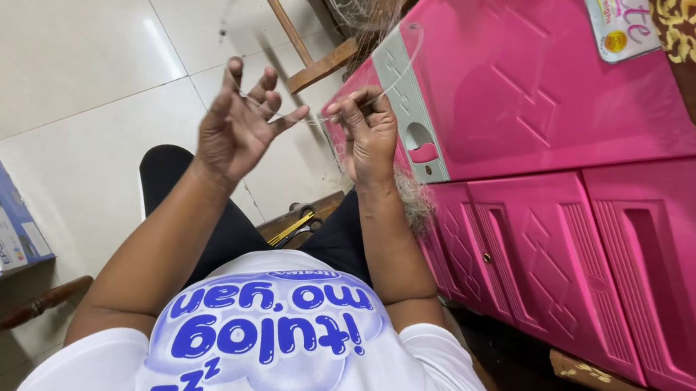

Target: Untangling and repairing a fine mesh fishing net using a shuttle and scissors

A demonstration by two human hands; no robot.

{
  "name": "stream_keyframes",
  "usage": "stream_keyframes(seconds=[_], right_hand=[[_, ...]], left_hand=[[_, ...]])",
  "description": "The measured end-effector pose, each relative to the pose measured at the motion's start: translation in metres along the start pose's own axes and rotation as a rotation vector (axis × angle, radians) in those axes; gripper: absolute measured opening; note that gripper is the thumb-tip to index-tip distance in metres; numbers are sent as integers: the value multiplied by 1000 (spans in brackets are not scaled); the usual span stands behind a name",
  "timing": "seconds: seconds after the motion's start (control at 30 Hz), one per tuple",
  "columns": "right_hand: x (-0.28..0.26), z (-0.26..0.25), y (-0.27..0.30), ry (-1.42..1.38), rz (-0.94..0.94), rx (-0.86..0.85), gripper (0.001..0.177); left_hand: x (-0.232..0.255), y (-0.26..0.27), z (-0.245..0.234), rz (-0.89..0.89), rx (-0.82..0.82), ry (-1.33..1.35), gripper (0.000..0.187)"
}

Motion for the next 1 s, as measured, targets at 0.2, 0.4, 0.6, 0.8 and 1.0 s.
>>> stream_keyframes(seconds=[0.2,0.4,0.6,0.8,1.0], right_hand=[[13,-2,5,-18,14,42,13],[10,-5,4,-72,20,58,14],[11,-18,1,-244,192,90,10],[5,-15,3,-289,340,33,12],[15,-9,7,66,323,-125,22]], left_hand=[[-30,-2,33,40,263,-236,32],[-27,-4,17,190,291,-714,51],[-25,-5,1,151,277,-483,46],[-19,-5,11,116,207,-387,45],[-26,-6,-4,146,243,-463,43]])
Point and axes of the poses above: each hand's wrist, its own y-axis away from the middle knuckle, its own z-axis out of the palm, x = y × z, the point moved 1 cm from there along -y, towards the middle knuckle, and after that the axes turned 10 degrees about x, right-handed, at the moved point
